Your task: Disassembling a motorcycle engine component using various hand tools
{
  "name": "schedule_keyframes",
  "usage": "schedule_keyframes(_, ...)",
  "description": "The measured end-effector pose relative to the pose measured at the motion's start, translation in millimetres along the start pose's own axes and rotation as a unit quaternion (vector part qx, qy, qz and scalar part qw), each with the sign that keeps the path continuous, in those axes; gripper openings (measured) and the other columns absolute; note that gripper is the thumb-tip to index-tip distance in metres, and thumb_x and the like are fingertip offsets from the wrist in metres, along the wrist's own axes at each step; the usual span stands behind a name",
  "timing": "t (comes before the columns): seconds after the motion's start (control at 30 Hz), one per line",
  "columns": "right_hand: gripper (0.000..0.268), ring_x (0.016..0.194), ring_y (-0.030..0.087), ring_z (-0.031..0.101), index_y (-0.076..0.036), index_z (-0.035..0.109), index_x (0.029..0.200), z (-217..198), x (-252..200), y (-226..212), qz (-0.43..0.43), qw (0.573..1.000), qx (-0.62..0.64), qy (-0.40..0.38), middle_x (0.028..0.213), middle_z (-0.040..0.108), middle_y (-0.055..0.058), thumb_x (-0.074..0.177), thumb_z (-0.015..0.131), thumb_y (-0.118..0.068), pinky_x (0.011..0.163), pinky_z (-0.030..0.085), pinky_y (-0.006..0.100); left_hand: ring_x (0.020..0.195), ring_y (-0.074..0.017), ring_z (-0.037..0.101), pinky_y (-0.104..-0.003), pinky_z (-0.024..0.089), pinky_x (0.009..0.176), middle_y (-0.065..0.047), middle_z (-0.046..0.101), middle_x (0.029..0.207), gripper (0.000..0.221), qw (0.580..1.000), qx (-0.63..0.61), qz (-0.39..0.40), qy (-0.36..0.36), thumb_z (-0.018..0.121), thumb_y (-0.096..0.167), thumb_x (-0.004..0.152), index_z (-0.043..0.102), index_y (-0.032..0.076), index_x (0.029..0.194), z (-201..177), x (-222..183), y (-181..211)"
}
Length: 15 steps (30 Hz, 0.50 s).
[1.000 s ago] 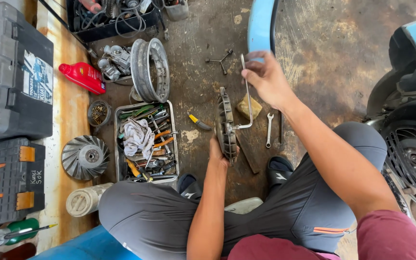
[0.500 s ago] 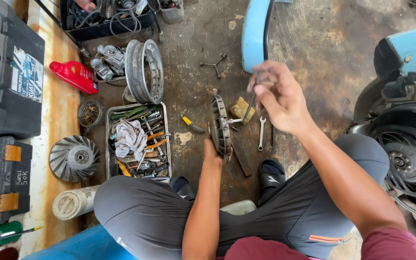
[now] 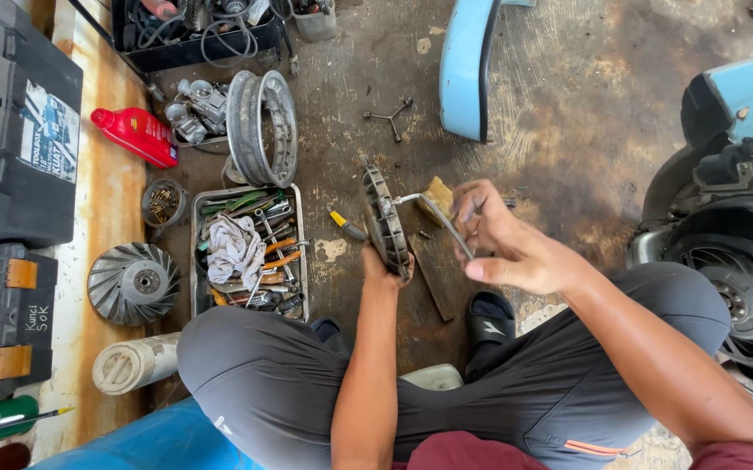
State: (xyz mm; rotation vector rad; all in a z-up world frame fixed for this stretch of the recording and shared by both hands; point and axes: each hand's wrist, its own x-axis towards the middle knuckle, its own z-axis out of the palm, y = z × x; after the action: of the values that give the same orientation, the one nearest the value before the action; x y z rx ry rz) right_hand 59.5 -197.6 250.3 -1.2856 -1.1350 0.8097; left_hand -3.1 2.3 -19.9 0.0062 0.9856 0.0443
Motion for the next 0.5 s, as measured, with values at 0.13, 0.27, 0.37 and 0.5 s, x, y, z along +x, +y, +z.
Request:
schedule_keyframes(0.13, 0.065, 0.079, 0.034, 0.066, -0.004, 0.028, 0.122, 5.7, -9.1, 17.6, 0.07, 0.992, -0.09, -0.051, 0.108, 0.045, 0.019, 0.084, 0.073, -0.032, 0.065, 0.064, 0.052, 0.052, -0.012, 0.056, -0.023, 0.048, 0.044, -0.001, 0.048, 0.062, 0.034, 0.999, -0.018, 0.003, -0.04, 0.049, 0.038, 0.092, 0.056, 0.012, 0.071, 3.3, -7.5, 9.7)
schedule_keyframes(0.27, 0.078, 0.075, 0.028, 0.065, -0.007, 0.03, 0.122, 11.1, -3.2, 3.0, 0.228, 0.956, -0.154, -0.101, 0.092, 0.059, 0.016, 0.083, 0.084, -0.046, 0.072, 0.057, 0.045, 0.056, -0.0144, 0.058, -0.024, 0.05, 0.047, -0.002, 0.045, 0.064, 0.026, 0.995, -0.088, -0.022, -0.05, 0.051, 0.029, 0.089, 0.049, 0.01, 0.071, 6.7, -22.1, 18.5)
schedule_keyframes(0.37, 0.082, 0.092, 0.042, 0.068, -0.001, 0.04, 0.125, 2.7, 7.1, 6.4, 0.281, 0.926, -0.211, -0.138, 0.103, 0.065, 0.025, 0.078, 0.086, -0.05, 0.083, 0.054, 0.054, 0.055, -0.0134, 0.055, -0.023, 0.048, 0.047, -0.001, 0.044, 0.065, 0.024, 0.995, -0.083, -0.015, -0.059, 0.048, 0.027, 0.089, 0.049, 0.009, 0.072, 7.9, -28.2, 25.8)
schedule_keyframes(0.5, 0.066, 0.096, 0.044, 0.073, -0.001, 0.064, 0.109, 2.3, 19.4, 39.0, 0.311, 0.878, -0.313, -0.186, 0.096, 0.075, 0.024, 0.076, 0.085, -0.054, 0.084, 0.059, 0.053, 0.056, -0.0134, 0.053, -0.024, 0.048, 0.05, -0.004, 0.047, 0.068, 0.027, 0.994, -0.062, -0.04, -0.078, 0.049, 0.034, 0.085, 0.05, 0.007, 0.08, -3.0, -18.5, 24.6)
